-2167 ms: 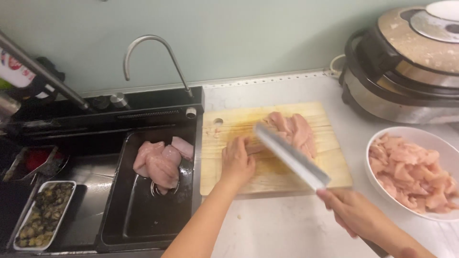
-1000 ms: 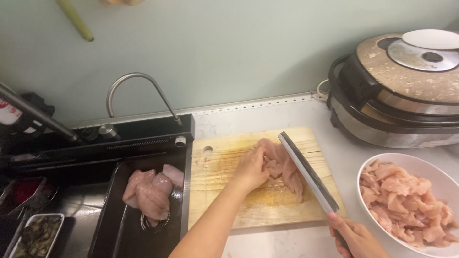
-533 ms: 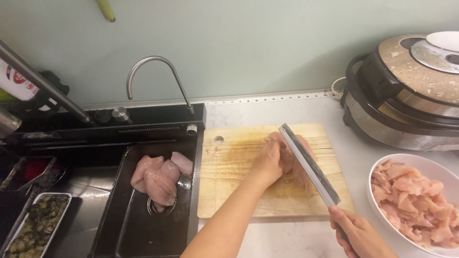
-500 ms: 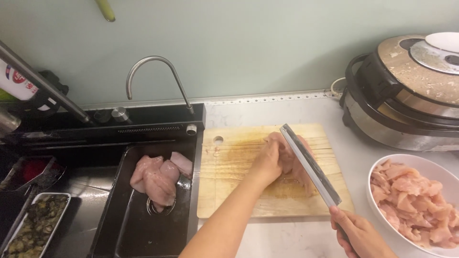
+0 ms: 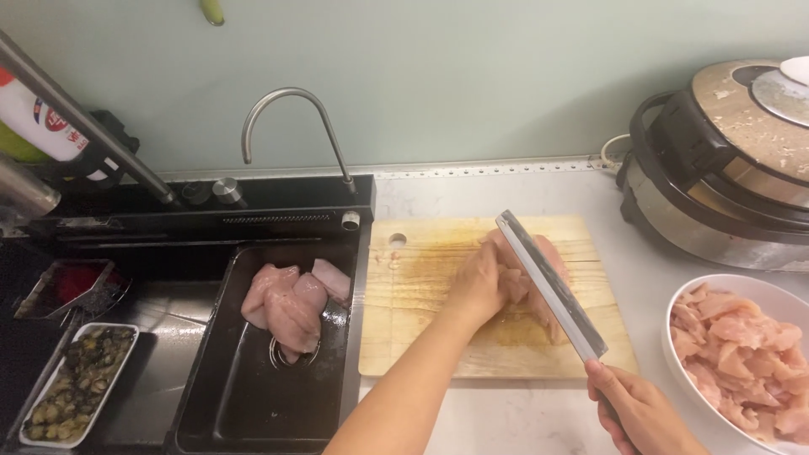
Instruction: Cutting raw chicken breast into small pieces on a wooden cutting board using a kitchen cleaver.
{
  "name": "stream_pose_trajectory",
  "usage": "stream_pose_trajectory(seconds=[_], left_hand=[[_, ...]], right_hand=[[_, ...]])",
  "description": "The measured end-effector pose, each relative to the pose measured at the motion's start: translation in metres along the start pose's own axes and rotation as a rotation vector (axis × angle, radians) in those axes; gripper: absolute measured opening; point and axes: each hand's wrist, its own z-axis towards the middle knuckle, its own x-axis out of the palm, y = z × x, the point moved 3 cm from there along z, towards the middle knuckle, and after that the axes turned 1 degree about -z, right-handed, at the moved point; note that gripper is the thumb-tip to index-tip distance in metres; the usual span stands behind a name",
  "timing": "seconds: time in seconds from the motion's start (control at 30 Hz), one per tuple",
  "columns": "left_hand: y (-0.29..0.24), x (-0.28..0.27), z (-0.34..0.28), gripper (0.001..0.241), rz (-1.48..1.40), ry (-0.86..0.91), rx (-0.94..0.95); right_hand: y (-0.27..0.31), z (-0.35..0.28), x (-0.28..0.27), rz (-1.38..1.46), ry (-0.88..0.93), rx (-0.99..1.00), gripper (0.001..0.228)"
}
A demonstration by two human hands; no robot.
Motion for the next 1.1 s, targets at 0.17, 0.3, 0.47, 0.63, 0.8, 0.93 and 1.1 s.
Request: stream_pose_trajectory(seconds=[0.17,0.3,0.47,0.63,0.8,0.93,1.1], left_hand=[[0.029,-0.004,0.002,0.05,0.005,0.006,-0.026],[0.058,-0.039,-0.03,0.042,0.086,-0.046,-0.068],[0.101,-0.047,-0.071,0.036,0.15,-0.206,0.061],[0.109,-0.038,-0.089,0.03,0.162,-0.341,0.137],[0.108,-0.033,-0.096,0.032,0.166,-0.466,0.193],[0.109,-0.032,-0.094,0.031,0.174,-0.435,0.18],[0.112,-0.027,-0.102,0.026,0.188,-0.42,0.184]], right_hand=[[-0.013,0.005,-0.007,0.033,-0.029,0.038,0.062],[0.017,-0.023,0.004,-0.034,-0.046,-0.031,0.055],[0.02,-0.028,0.03,-0.341,-0.15,-0.229,0.045],[0.025,-0.021,0.052,-1.06,-0.131,-0.36,0.051],[0.065,-0.071,0.034,-0.448,-0.161,-0.14,0.055],[0.006,-0.009,0.039,-1.064,-0.165,-0.352,0.059],[0.074,-0.074,0.026,-0.661,-0.207,-0.104,0.059]])
